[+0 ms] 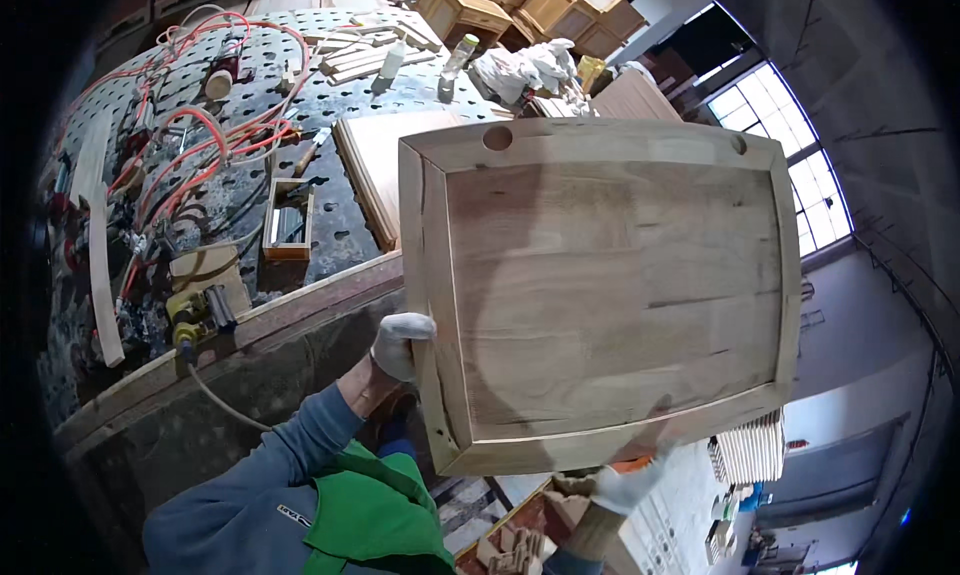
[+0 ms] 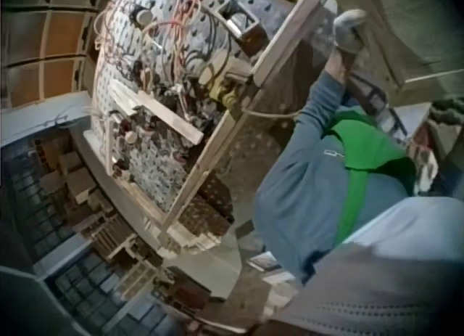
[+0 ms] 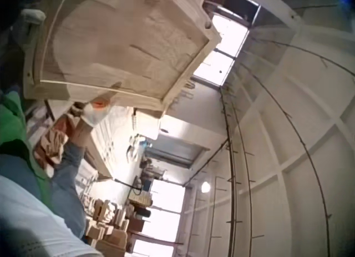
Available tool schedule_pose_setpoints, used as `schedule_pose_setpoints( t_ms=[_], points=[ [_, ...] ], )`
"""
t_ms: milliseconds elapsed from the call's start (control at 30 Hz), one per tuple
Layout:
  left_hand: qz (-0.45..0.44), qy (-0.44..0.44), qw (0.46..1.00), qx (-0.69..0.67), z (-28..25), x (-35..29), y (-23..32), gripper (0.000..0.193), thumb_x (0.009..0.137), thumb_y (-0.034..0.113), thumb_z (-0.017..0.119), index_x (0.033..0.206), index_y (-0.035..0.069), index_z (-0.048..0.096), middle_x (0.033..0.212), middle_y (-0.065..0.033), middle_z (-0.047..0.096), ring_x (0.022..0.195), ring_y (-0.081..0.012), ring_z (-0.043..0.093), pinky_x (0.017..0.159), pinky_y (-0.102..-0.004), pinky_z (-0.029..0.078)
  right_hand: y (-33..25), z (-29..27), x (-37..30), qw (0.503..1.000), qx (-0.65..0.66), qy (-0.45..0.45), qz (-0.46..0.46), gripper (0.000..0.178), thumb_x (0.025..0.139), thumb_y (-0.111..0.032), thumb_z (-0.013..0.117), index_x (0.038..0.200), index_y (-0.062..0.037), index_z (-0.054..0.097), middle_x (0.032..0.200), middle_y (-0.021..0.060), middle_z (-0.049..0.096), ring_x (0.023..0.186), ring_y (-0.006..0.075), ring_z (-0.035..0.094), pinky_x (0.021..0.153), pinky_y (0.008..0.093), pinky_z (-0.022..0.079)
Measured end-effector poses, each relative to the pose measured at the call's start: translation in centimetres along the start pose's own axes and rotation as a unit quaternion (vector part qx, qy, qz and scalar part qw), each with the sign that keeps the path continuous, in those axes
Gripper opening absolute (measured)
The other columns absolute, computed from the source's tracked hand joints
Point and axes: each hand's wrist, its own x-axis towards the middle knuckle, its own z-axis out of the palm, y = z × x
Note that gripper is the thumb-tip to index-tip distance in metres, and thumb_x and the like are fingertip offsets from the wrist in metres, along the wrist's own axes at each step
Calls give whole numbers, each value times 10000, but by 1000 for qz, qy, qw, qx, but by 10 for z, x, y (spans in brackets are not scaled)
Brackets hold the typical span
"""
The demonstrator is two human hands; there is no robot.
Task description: Assemble wooden panels by attaching trim using a pneumatic nail gun.
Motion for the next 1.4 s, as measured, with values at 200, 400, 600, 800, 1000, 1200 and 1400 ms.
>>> schedule_pose_setpoints(
  t_ms=[200,400,600,800,1000,1200,1400],
  points=[
    [91,-122,984,89,33,78,33,584,857,290,779,1290,-59,602,1376,-203,579,1251,-288,563,990,-420,507,110,40,232,987,20,-36,154,565,1047,-470,544,1339,10,598,1267,131,668,1112,207,641,925,294,518],
    [-20,78,997,18,-37,144,137,758,752,325,864,1336,-55,568,1304,-194,622,1214,-275,595,981,-415,513,190,85,408,959,-111,-145,214,398,1006,-335,638,1156,33,659,1011,125,703,860,180,658,764,259,530],
    [-10,211,886,413,-131,176,138,622,776,265,833,1253,-59,601,1196,-195,663,1058,-258,654,900,-403,544,293,191,518,863,-248,-372,237,311,931,-252,718,1064,29,704,879,96,695,773,168,641,739,264,523],
    [-75,449,750,480,-175,225,131,594,719,238,866,1155,-50,584,1096,-210,670,935,-300,666,895,-401,537,382,366,544,825,-372,-406,129,335,854,-254,781,995,45,730,868,106,712,734,163,635,708,265,511],
    [-18,594,628,503,-235,251,138,656,659,248,889,1129,-51,542,1063,-232,663,941,-353,661,895,-419,539,479,499,564,767,-380,-502,123,428,803,-277,841,1034,63,721,909,111,724,767,172,650,729,275,525],
    [-38,664,558,495,-262,288,142,682,667,246,885,1162,-51,521,1073,-254,658,951,-392,655,881,-440,535,591,533,589,746,-350,-552,128,484,796,-282,850,1094,71,706,971,127,733,821,183,661,758,286,530],
    [-77,711,484,504,-277,301,128,682,682,247,875,1172,-45,501,1057,-260,662,912,-418,656,860,-467,535,665,560,585,712,-363,-579,163,464,799,-272,851,1079,68,705,994,129,734,827,195,668,769,293,534]
  ],
)
